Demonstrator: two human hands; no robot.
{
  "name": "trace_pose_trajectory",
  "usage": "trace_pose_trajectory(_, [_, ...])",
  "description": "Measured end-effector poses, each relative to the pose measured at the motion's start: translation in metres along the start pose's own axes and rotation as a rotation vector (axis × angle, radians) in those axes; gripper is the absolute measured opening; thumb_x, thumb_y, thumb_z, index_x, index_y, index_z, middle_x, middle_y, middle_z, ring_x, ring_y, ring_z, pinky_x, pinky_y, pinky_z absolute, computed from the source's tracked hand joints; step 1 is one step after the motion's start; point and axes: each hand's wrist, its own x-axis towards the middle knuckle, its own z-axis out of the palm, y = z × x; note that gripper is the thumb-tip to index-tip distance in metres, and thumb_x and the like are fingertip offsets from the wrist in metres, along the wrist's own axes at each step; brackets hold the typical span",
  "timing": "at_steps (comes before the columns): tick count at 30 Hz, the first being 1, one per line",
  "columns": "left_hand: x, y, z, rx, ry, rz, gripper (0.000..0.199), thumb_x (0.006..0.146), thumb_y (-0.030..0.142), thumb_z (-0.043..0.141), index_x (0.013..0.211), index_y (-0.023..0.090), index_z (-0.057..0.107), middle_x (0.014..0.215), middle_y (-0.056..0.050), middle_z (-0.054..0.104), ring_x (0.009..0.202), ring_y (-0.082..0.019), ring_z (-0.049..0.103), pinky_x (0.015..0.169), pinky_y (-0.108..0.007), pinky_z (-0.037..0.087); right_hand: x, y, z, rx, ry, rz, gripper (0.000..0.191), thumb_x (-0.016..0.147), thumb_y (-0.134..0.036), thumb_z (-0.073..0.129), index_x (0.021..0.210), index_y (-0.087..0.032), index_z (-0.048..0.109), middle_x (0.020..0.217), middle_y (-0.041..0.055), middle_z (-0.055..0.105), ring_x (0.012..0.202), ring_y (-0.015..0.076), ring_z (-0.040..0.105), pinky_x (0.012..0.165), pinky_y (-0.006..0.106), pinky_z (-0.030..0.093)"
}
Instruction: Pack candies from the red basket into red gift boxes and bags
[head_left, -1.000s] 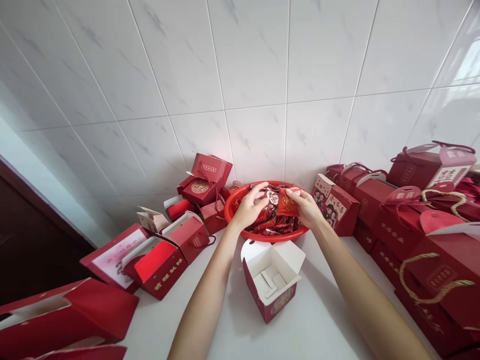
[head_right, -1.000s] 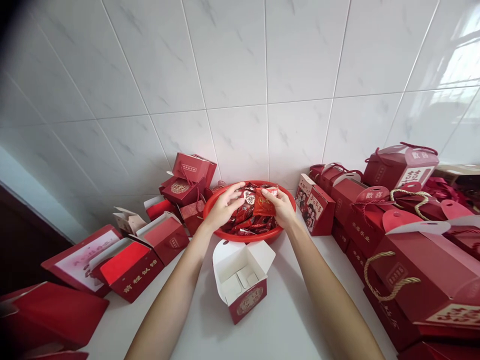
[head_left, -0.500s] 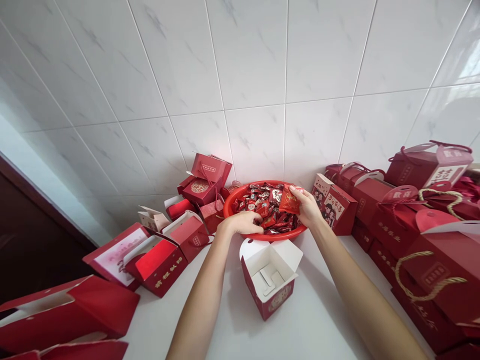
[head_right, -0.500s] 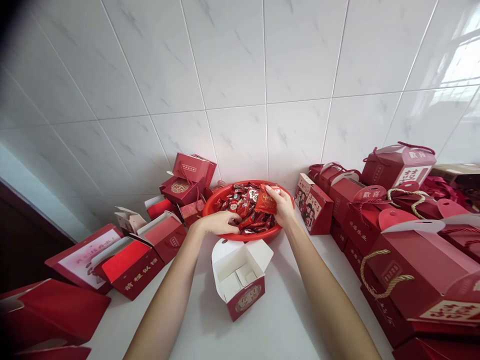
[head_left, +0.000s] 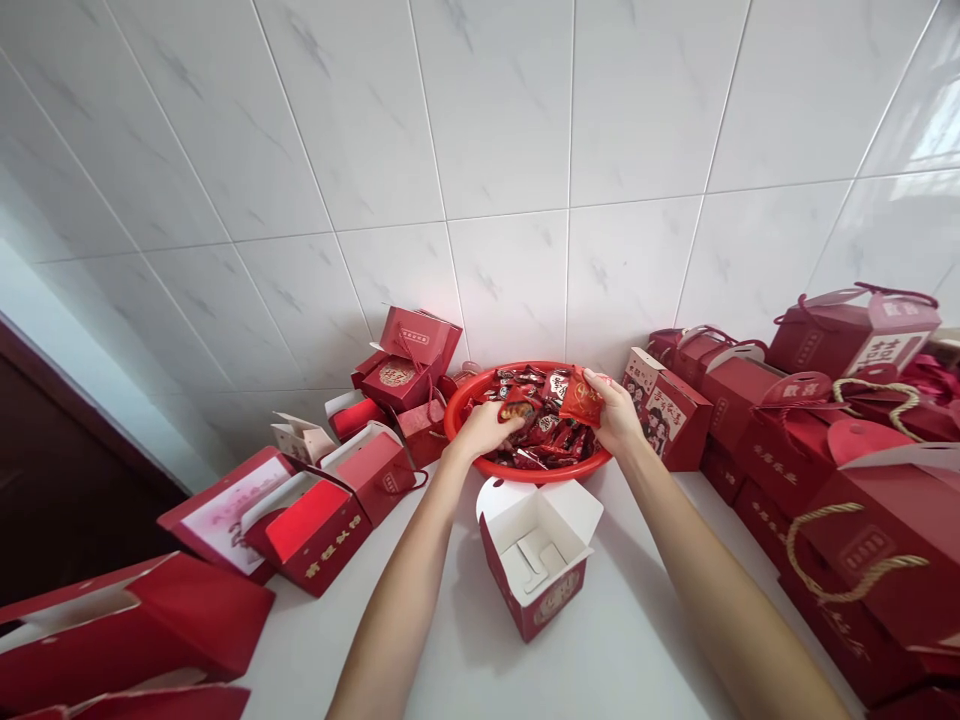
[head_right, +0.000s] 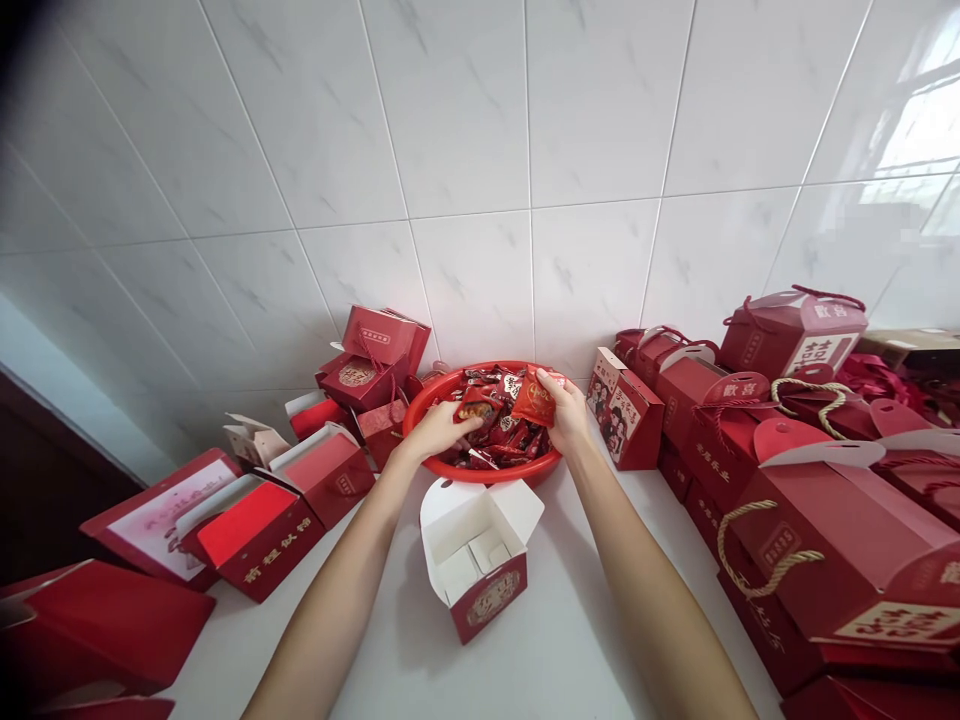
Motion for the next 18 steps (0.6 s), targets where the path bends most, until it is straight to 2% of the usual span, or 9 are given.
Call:
trace_pose_trajectory(2, [-0.001, 0.000, 0.002, 0.030, 0.192, -0.054, 0.031, 0.087, 0.027, 0.063, 0.117, 0.017, 0.065, 0.093, -0.009, 0.075, 0.073, -0.024, 0.072, 0.070, -0.033, 0.056, 0.000, 0.000, 0.000, 0.032, 0.013, 0.015, 0.037, 0.044, -0.033, 0.094, 0.067, -0.019, 0.069, 0.069, -0.0018, 0.073, 0.063, 0.0140, 0.067, 0.062, 0.024, 0.056])
trace_pose_trajectory(5, [-0.005, 0.003, 0.003, 0.217, 0.461, -0.068, 0.046, 0.082, 0.028, 0.071, 0.126, 0.018, 0.059, 0.114, -0.014, 0.068, 0.103, -0.029, 0.069, 0.088, -0.038, 0.054, -0.001, -0.001, 0.001, 0.049, 0.019, 0.029, 0.035, 0.044, -0.031, 0.094, 0.066, -0.019, 0.069, 0.069, -0.0015, 0.073, 0.062, 0.0137, 0.066, 0.062, 0.024, 0.056])
trace_pose_trajectory(8, [-0.011, 0.006, 0.005, 0.332, 0.582, -0.097, 0.062, 0.076, 0.026, 0.076, 0.133, 0.018, 0.055, 0.129, -0.019, 0.057, 0.107, -0.032, 0.066, 0.090, -0.041, 0.052, -0.002, -0.001, 0.001, 0.041, 0.021, 0.023, 0.032, 0.048, -0.031, 0.093, 0.067, -0.020, 0.069, 0.069, -0.0014, 0.074, 0.062, 0.0147, 0.067, 0.063, 0.026, 0.057])
trace_pose_trajectory(10, [-0.015, 0.008, 0.006, 0.336, 0.615, -0.042, 0.049, 0.077, 0.020, 0.073, 0.124, 0.018, 0.061, 0.125, -0.017, 0.058, 0.101, -0.029, 0.068, 0.088, -0.038, 0.053, -0.002, -0.001, 0.001, 0.035, 0.020, 0.017, 0.031, 0.050, -0.031, 0.093, 0.066, -0.019, 0.069, 0.068, -0.0015, 0.073, 0.062, 0.0145, 0.067, 0.064, 0.026, 0.057])
trace_pose_trajectory(12, [-0.017, 0.008, 0.007, 0.287, 0.534, 0.128, 0.024, 0.080, 0.019, 0.067, 0.103, 0.020, 0.069, 0.109, -0.010, 0.067, 0.092, -0.023, 0.069, 0.085, -0.034, 0.052, -0.001, 0.000, 0.001, 0.035, 0.023, 0.012, 0.031, 0.050, -0.031, 0.093, 0.066, -0.019, 0.068, 0.068, -0.0015, 0.073, 0.061, 0.0140, 0.066, 0.064, 0.026, 0.056])
trace_pose_trajectory(14, [-0.019, 0.008, 0.007, 0.219, 0.302, 0.309, 0.010, 0.084, 0.026, 0.065, 0.088, 0.021, 0.073, 0.090, -0.004, 0.073, 0.083, -0.020, 0.068, 0.081, -0.030, 0.052, -0.001, 0.000, 0.001, 0.037, 0.029, 0.009, 0.032, 0.049, -0.030, 0.093, 0.066, -0.019, 0.068, 0.068, -0.0011, 0.073, 0.061, 0.0141, 0.066, 0.064, 0.026, 0.056])
trace_pose_trajectory(16, [-0.018, 0.009, 0.006, 0.194, 0.063, 0.373, 0.022, 0.083, 0.040, 0.067, 0.090, 0.022, 0.076, 0.086, -0.002, 0.076, 0.079, -0.020, 0.069, 0.078, -0.029, 0.052, 0.000, 0.001, 0.000, 0.038, 0.023, 0.003, 0.032, 0.049, -0.031, 0.093, 0.067, -0.019, 0.069, 0.069, -0.0008, 0.073, 0.063, 0.0149, 0.067, 0.064, 0.027, 0.057])
trace_pose_trajectory(18, [-0.016, 0.011, 0.004, 0.209, -0.099, 0.324, 0.039, 0.077, 0.050, 0.072, 0.104, 0.022, 0.077, 0.095, -0.004, 0.078, 0.086, -0.023, 0.071, 0.080, -0.031, 0.053, 0.000, 0.001, 0.000, 0.033, 0.010, -0.008, 0.032, 0.049, -0.032, 0.093, 0.067, -0.020, 0.068, 0.070, -0.0007, 0.074, 0.064, 0.0160, 0.067, 0.065, 0.028, 0.057])
